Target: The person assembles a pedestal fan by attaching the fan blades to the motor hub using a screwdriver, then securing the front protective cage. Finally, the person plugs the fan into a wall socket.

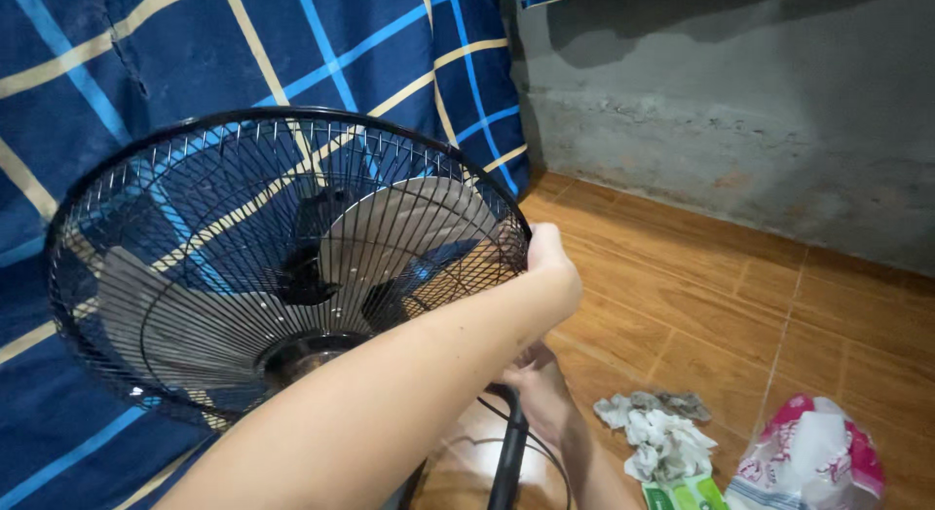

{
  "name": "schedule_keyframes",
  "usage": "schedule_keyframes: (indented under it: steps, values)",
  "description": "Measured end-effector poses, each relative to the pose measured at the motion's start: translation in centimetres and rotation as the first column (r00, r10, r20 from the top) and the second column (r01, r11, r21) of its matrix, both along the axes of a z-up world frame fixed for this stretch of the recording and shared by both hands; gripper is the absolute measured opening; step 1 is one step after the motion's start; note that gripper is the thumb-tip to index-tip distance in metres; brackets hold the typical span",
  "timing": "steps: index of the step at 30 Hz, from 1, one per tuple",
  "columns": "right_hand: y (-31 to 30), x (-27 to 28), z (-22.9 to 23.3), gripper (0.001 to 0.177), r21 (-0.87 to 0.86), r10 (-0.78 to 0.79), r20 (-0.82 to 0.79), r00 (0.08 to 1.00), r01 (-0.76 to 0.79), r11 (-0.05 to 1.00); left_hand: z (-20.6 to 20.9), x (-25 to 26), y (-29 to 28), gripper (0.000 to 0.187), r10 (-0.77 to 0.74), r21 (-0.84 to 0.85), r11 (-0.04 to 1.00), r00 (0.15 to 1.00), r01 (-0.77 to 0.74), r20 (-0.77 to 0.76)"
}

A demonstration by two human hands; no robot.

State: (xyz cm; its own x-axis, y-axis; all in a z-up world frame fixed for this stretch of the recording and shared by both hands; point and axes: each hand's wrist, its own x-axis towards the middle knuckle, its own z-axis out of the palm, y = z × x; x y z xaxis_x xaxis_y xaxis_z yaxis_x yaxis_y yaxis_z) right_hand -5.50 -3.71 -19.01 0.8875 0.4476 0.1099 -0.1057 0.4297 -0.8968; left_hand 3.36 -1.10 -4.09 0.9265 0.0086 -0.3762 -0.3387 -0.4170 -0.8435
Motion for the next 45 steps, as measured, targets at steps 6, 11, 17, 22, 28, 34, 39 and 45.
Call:
schedule_keyframes:
  steps: [6, 11, 17, 22, 28, 34, 39, 45]
  values:
    - [0.5, -0.5, -0.4, 0.046, 0.028, -0.014, 0.065, 0.998, 0.012, 1.0, -0.9, -0.3, 1.3, 0.052, -0.204, 0.0, 0.979, 0.978, 0.204, -0.032]
    - [-0.9, -0.1, -1.1, 0.043, 0.215, 0.16, 0.003, 0.987, -0.157, 0.964, 0.1, -1.7, 1.4, 0.054, -0.184, -0.135, 0.975, 0.983, 0.179, -0.026]
    - [-1.4, 2.0, -2.0, 0.021, 0.266, 0.048, -0.517, 0.855, 0.107, 0.958, 1.0, -2.0, 1.8, 0.053, -0.169, -0.102, 0.981, 0.985, 0.163, -0.045]
    - [-0.7, 4.6, -3.5, 0.024, 0.201, 0.002, -0.428, 0.904, 0.093, 0.975, 1.8, -2.6, 2.1, 0.052, -0.149, -0.094, 0.985, 0.988, 0.144, -0.044]
    - [0.7, 5.2, -4.5, 0.011, 0.314, 0.002, -0.691, 0.723, 0.297, 0.902, 2.3, -3.3, 1.6, 0.052, -0.14, -0.093, 0.986, 0.989, 0.136, -0.042]
    - [-1.1, 7.0, -4.1, 0.01, 0.251, 0.008, -0.746, 0.666, 0.269, 0.93, 1.6, -2.7, 1.7, 0.048, -0.144, -0.094, 0.986, 0.989, 0.14, -0.041]
    - [-1.5, 7.1, -4.5, 0.018, 0.209, 0.019, -0.711, 0.703, 0.185, 0.96, 1.4, -2.1, 2.3, 0.044, -0.128, -0.096, 0.988, 0.991, 0.124, -0.038]
    - [0.0, 4.9, -3.5, 0.049, 0.371, 0.199, -0.644, 0.739, 0.075, 0.926, 1.0, -1.9, 2.4, 0.041, -0.139, -0.106, 0.985, 0.989, 0.133, -0.043]
